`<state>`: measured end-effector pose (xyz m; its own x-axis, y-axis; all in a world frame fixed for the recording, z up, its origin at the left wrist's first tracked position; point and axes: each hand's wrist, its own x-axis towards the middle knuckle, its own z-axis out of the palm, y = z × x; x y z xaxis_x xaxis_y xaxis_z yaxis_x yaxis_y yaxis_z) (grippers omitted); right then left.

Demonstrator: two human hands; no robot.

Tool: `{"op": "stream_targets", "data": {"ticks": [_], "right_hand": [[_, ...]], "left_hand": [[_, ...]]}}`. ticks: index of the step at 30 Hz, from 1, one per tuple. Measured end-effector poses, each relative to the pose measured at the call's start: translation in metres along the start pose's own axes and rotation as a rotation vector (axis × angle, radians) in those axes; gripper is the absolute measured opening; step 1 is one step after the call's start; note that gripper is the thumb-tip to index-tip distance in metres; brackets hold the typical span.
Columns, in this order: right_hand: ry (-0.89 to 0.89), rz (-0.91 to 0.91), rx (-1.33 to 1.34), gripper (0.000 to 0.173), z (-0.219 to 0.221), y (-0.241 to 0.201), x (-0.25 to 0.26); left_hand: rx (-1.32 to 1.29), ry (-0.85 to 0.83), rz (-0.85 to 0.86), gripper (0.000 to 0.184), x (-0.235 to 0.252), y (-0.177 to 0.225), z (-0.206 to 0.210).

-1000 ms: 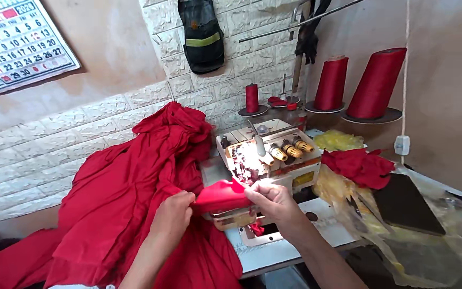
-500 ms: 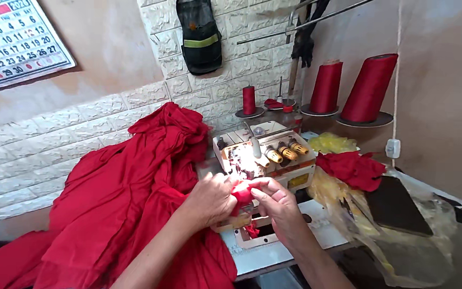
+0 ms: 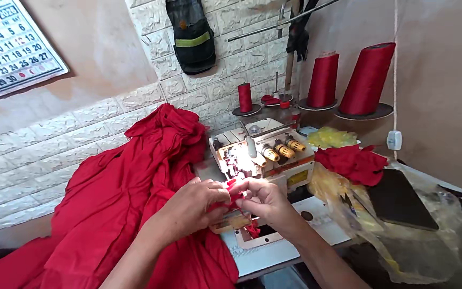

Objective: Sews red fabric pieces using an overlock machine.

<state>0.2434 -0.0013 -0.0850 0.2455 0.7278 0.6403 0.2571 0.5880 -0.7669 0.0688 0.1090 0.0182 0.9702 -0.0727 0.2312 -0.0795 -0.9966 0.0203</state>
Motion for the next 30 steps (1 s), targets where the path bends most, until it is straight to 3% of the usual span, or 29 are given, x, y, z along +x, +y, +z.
{"op": "stream_targets", "data": {"ticks": [4,5,8,10,14,18,23,30], "right_hand": [[-0.208,0.022,-0.312,0.021,0.005,-0.001,0.001],[-0.223,0.017,-0.336,0.022,0.01,0.0,0.0],[-0.222,-0.025,-0.397,0.013,0.018,-0.006,-0.006],[-0.161,-0.072,-0.449,0.009,0.019,-0.009,-0.01],[0.01,-0.09,-0.52,0.007,0.016,-0.009,-0.013],[0.115,-0.064,-0.622,0.011,0.009,0.005,-0.011],[0.245,-0.024,-0.56,0.014,0.007,0.027,-0.01],[0.356,-0.007,-0.459,0.012,0.013,0.033,-0.008]], "left_hand": [[-0.075,0.031,-0.023,0.017,0.003,0.001,0.002],[-0.128,0.011,-0.06,0.025,0.005,0.0,0.003],[-0.24,-0.091,-0.188,0.071,0.014,0.001,0.007],[-0.188,-0.156,-0.223,0.084,0.019,0.001,0.011],[0.021,-0.22,-0.259,0.073,0.029,-0.001,0.007],[-0.088,-0.209,-0.205,0.053,0.027,-0.009,-0.004],[0.078,-0.03,-0.259,0.03,0.018,-0.008,-0.007],[0.117,0.115,-0.265,0.036,0.013,-0.01,0.0]]}}
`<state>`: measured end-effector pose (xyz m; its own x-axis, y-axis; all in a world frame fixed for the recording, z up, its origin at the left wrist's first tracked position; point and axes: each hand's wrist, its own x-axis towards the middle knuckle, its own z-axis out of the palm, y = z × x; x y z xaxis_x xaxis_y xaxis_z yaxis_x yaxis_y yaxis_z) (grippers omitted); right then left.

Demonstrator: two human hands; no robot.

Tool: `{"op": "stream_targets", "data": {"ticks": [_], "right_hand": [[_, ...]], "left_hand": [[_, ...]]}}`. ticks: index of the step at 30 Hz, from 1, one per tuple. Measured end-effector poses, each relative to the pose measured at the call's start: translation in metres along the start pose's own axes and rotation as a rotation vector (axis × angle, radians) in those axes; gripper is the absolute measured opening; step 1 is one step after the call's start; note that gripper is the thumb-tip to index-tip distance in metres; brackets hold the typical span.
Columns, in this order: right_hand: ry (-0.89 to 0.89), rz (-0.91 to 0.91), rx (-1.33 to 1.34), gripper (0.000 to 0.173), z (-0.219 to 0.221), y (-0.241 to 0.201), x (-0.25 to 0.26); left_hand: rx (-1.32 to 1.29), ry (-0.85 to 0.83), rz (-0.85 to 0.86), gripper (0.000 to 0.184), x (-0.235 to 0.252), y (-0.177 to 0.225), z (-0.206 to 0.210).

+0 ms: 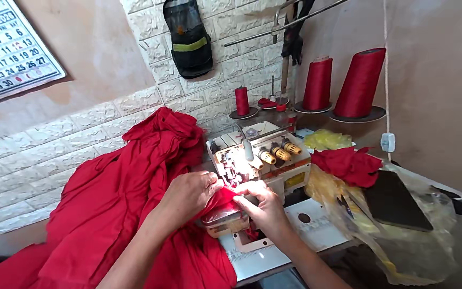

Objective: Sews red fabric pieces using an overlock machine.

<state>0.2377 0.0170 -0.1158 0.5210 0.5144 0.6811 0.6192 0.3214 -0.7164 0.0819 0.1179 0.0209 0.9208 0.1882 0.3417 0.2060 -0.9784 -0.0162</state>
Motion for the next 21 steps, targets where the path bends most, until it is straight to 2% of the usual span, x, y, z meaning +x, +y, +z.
{"op": "stream_targets", "data": {"ticks": [5,7,9,12,15,16,21], "right_hand": [[-0.021,-0.006,0.047,0.025,0.003,0.003,0.004],[-0.148,-0.061,0.167,0.017,-0.006,-0.004,0.005],[-0.338,-0.055,0.407,0.014,-0.018,-0.012,0.002],[-0.476,0.004,0.507,0.015,-0.031,-0.007,-0.008],[-0.442,0.069,0.512,0.014,-0.03,0.003,-0.023],[-0.415,0.073,0.523,0.013,-0.028,0.004,-0.027],[-0.322,0.059,0.557,0.011,-0.02,0.007,-0.03]], "left_hand": [[-0.069,0.058,0.094,0.032,-0.001,0.005,0.005],[-0.114,0.04,0.194,0.031,0.0,0.01,0.007],[-0.128,-0.038,0.272,0.035,0.003,0.014,0.01],[-0.106,-0.189,0.283,0.044,0.011,0.004,0.016],[-0.126,-0.338,0.167,0.038,0.019,-0.008,0.016],[-0.16,-0.343,0.162,0.034,0.02,-0.011,0.018],[-0.204,-0.191,0.266,0.028,0.008,-0.003,0.025]]}}
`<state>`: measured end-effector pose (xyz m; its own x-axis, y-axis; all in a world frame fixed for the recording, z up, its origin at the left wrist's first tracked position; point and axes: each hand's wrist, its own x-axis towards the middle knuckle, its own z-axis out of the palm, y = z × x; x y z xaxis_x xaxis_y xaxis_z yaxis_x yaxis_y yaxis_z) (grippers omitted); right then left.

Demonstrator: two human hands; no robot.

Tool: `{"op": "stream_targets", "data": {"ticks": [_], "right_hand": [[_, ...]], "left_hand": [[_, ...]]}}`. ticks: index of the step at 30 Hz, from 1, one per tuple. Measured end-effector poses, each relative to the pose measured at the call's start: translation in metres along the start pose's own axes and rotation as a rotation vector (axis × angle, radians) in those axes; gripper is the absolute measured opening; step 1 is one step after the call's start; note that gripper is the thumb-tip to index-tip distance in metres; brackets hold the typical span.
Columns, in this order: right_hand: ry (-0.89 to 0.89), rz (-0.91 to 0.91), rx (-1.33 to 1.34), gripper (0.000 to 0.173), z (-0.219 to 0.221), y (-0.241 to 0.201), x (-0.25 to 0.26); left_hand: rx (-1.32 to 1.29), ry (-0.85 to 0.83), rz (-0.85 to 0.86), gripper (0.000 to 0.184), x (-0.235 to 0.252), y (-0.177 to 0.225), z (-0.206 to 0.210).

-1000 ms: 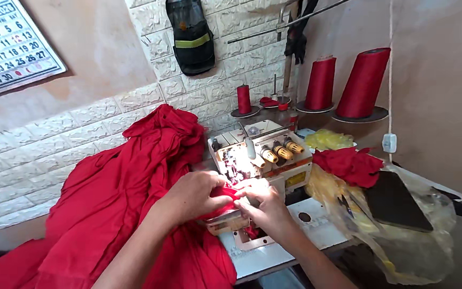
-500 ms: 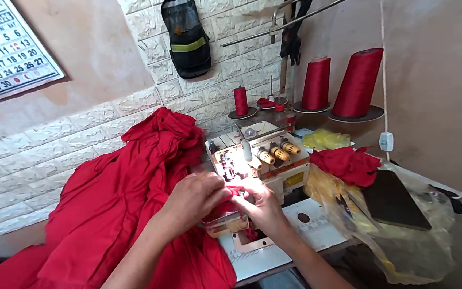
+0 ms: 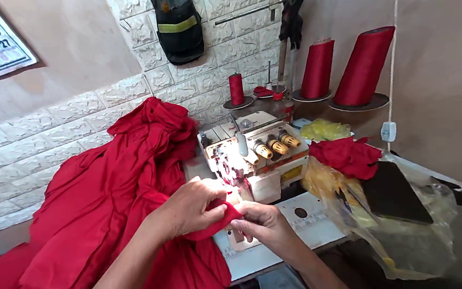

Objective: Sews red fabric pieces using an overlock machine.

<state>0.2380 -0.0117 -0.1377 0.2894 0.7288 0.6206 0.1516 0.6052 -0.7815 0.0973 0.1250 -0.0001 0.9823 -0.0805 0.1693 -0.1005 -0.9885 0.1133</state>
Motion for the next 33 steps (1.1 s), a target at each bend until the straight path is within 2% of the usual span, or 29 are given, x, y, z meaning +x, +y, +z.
{"op": "stream_targets", "data": {"ticks": [6,9,12,14,20,24,28,30,33], "right_hand": [[0.047,0.033,-0.038,0.012,-0.002,0.001,0.01],[0.075,0.033,-0.149,0.017,-0.003,0.001,0.012],[0.253,-0.098,-0.458,0.022,0.0,-0.002,0.015],[0.312,-0.217,-0.558,0.019,0.001,-0.004,0.019],[0.236,-0.3,-0.632,0.02,0.01,-0.018,0.039],[0.111,-0.197,-0.688,0.028,0.011,-0.023,0.052],[0.002,-0.097,-0.584,0.027,0.009,-0.029,0.057],[0.009,-0.154,-0.573,0.022,0.007,-0.026,0.056],[-0.036,-0.246,-0.645,0.027,0.004,-0.023,0.055]], "left_hand": [[0.124,0.052,0.037,0.03,0.001,0.008,0.011],[0.157,0.014,-0.143,0.037,-0.001,-0.002,0.002],[0.011,-0.001,-0.212,0.029,-0.008,-0.006,-0.015],[-0.041,0.001,-0.236,0.025,-0.013,-0.002,-0.02],[-0.11,0.017,-0.293,0.023,-0.017,0.005,-0.021],[-0.127,0.002,-0.313,0.025,-0.014,0.013,-0.024],[-0.107,0.03,-0.31,0.026,-0.014,0.014,-0.027],[-0.101,0.026,-0.306,0.024,-0.016,0.012,-0.028],[-0.105,-0.019,-0.327,0.02,-0.014,0.015,-0.03]]}}
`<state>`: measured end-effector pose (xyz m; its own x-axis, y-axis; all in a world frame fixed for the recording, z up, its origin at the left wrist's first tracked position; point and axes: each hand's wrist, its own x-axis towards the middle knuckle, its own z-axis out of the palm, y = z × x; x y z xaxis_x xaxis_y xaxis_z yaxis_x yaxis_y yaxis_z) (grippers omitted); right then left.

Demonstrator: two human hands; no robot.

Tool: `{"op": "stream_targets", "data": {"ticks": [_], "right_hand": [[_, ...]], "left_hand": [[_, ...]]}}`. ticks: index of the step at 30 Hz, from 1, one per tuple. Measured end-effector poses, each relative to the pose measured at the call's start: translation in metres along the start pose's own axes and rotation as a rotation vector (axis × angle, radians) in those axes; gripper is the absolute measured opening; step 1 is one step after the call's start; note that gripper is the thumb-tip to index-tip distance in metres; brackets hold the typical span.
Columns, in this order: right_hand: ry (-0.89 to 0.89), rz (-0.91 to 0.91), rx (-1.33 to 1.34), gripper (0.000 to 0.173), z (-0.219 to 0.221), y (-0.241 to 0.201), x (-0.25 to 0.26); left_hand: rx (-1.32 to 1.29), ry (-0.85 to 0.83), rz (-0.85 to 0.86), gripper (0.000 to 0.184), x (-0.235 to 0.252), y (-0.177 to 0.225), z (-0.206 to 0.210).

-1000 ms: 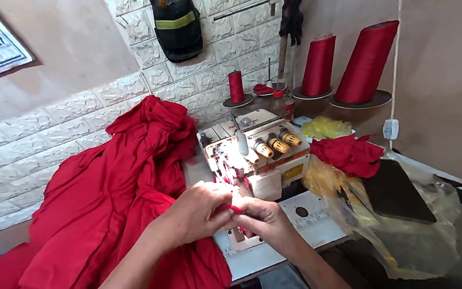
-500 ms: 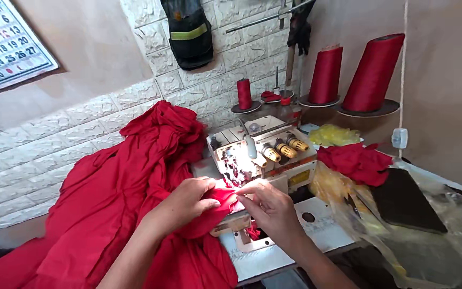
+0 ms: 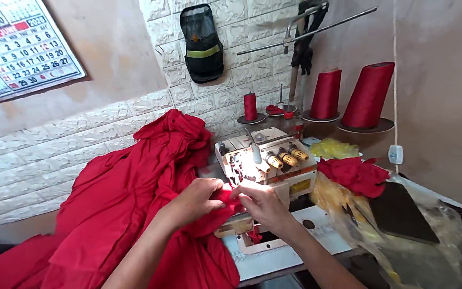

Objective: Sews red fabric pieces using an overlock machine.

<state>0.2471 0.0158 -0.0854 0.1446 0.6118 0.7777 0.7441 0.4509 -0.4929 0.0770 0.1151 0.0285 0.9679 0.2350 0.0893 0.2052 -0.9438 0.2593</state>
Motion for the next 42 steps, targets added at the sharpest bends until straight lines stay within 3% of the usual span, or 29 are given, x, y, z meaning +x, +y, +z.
{"op": "stream_targets", "data": {"ticks": [3,7,10,13,17,22,28,31,35,39,42], "right_hand": [[-0.05,0.016,-0.038,0.028,-0.001,-0.001,-0.001],[-0.045,0.056,-0.126,0.042,0.003,-0.006,-0.002],[-0.103,0.186,0.11,0.028,-0.001,-0.023,0.003],[-0.025,0.245,0.289,0.021,0.001,-0.024,0.004],[0.027,0.275,0.26,0.018,0.0,-0.011,-0.001],[0.064,0.334,0.234,0.029,0.0,0.003,-0.01],[-0.111,0.257,0.573,0.015,-0.014,-0.009,-0.03],[-0.101,0.319,0.728,0.01,-0.008,-0.003,-0.047],[-0.032,0.349,0.747,0.008,0.0,0.005,-0.049],[-0.029,0.373,0.718,0.009,-0.001,0.009,-0.04],[-0.075,0.347,0.673,0.012,-0.007,0.0,-0.044]], "left_hand": [[-0.003,-0.014,-0.014,0.02,0.0,0.004,-0.001],[-0.014,-0.035,-0.012,0.023,0.001,0.008,-0.003],[-0.013,-0.065,-0.016,0.033,0.001,0.013,-0.004],[-0.017,-0.04,0.022,0.043,0.0,0.012,-0.005],[0.041,0.031,0.046,0.031,0.0,0.01,-0.007],[0.066,0.142,0.048,0.034,0.004,0.007,0.0],[0.025,0.036,0.306,0.028,0.007,0.018,0.015],[0.08,-0.05,0.29,0.033,0.015,0.01,0.021],[0.126,-0.047,0.124,0.033,0.025,-0.015,0.012],[0.043,0.054,0.171,0.037,0.022,-0.017,0.014],[0.064,0.061,0.32,0.034,0.017,-0.001,0.026]]}}
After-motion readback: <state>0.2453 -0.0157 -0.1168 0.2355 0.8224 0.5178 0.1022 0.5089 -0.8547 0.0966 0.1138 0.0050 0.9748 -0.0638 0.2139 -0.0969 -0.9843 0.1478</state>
